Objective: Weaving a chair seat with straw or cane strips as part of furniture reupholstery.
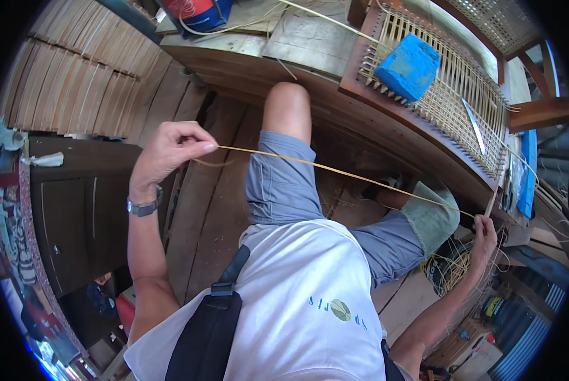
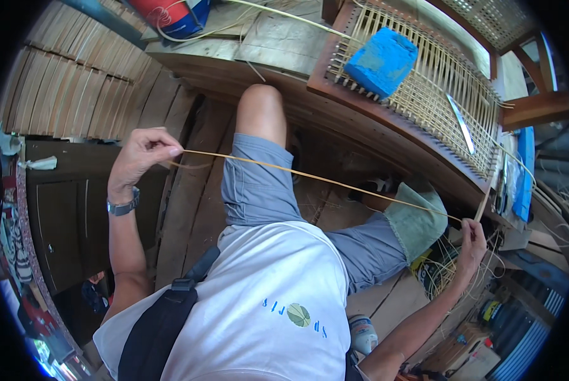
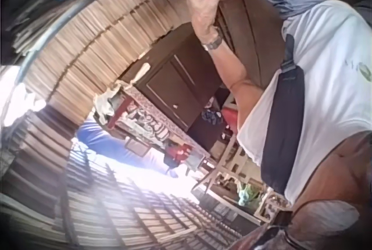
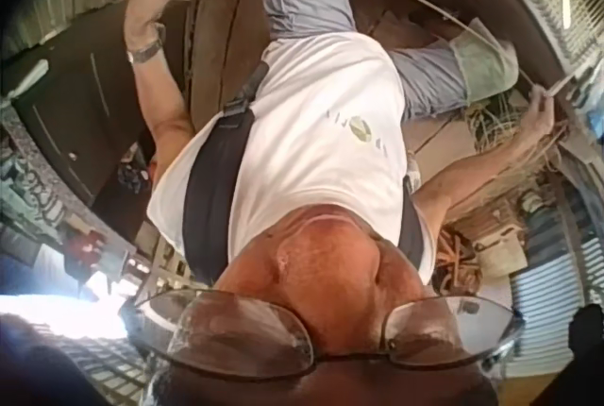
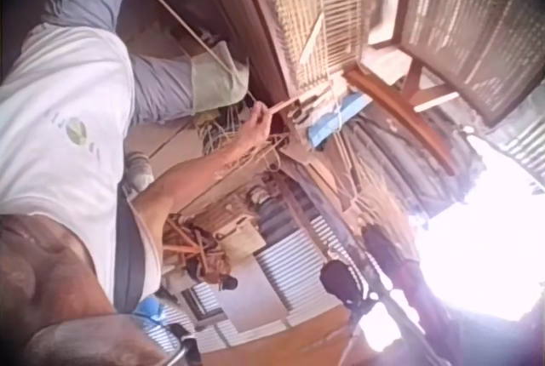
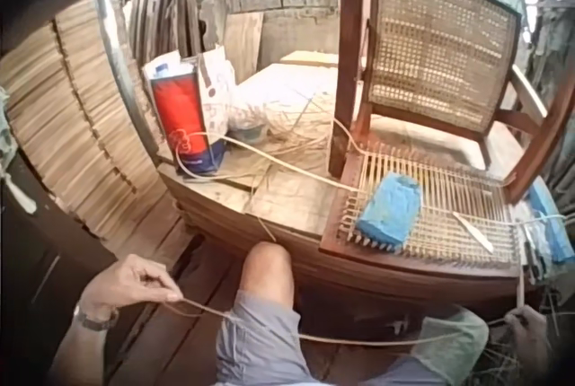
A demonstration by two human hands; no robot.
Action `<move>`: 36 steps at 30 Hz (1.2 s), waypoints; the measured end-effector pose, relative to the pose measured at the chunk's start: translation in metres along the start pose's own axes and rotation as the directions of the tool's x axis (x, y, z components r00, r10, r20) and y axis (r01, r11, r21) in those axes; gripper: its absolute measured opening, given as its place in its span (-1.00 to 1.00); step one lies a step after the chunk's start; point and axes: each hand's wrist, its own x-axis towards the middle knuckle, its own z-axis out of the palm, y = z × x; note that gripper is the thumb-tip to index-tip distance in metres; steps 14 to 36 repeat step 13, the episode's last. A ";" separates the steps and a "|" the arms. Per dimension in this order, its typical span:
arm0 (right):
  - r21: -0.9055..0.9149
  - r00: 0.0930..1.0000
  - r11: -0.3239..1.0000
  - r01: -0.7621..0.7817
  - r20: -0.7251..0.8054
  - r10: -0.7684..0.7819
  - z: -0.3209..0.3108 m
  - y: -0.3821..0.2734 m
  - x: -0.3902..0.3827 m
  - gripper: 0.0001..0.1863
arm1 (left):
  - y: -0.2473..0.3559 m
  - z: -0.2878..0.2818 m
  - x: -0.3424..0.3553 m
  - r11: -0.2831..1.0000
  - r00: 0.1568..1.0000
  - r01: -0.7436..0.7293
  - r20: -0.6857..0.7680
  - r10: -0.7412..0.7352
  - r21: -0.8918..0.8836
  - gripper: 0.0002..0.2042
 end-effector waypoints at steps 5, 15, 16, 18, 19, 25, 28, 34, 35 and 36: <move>0.044 0.980 0.987 0.156 0.118 -0.160 0.013 -0.052 -0.014 -0.83 | -0.017 -0.022 0.008 0.997 0.988 -0.013 -0.154 0.000 -0.081 -0.86; -0.577 0.625 0.574 0.581 -0.136 -0.769 0.019 -0.128 0.011 -0.75 | -0.043 -0.068 0.001 0.992 0.988 0.063 -0.145 -0.047 0.106 -0.85; -0.577 0.625 0.574 0.581 -0.136 -0.769 0.019 -0.128 0.011 -0.75 | -0.043 -0.068 0.001 0.992 0.988 0.063 -0.145 -0.047 0.106 -0.85; -0.577 0.625 0.574 0.581 -0.136 -0.769 0.019 -0.128 0.011 -0.75 | -0.043 -0.068 0.001 0.992 0.988 0.063 -0.145 -0.047 0.106 -0.85; -0.577 0.625 0.574 0.581 -0.136 -0.769 0.019 -0.128 0.011 -0.75 | -0.043 -0.068 0.001 0.992 0.988 0.063 -0.145 -0.047 0.106 -0.85; -0.577 0.625 0.574 0.581 -0.136 -0.769 0.019 -0.128 0.011 -0.75 | -0.043 -0.068 0.001 0.992 0.988 0.063 -0.145 -0.047 0.106 -0.85; -0.577 0.625 0.574 0.581 -0.136 -0.769 0.019 -0.128 0.011 -0.75 | -0.043 -0.068 0.001 0.992 0.988 0.063 -0.145 -0.047 0.106 -0.85; -0.577 0.625 0.574 0.581 -0.136 -0.769 0.019 -0.128 0.011 -0.75 | -0.043 -0.068 0.001 0.992 0.988 0.063 -0.145 -0.047 0.106 -0.85; -0.577 0.625 0.574 0.581 -0.136 -0.769 0.019 -0.128 0.011 -0.75 | -0.043 -0.068 0.001 0.992 0.988 0.063 -0.145 -0.047 0.106 -0.85; -0.577 0.625 0.574 0.581 -0.136 -0.769 0.019 -0.128 0.011 -0.75 | -0.043 -0.068 0.001 0.992 0.988 0.063 -0.145 -0.047 0.106 -0.85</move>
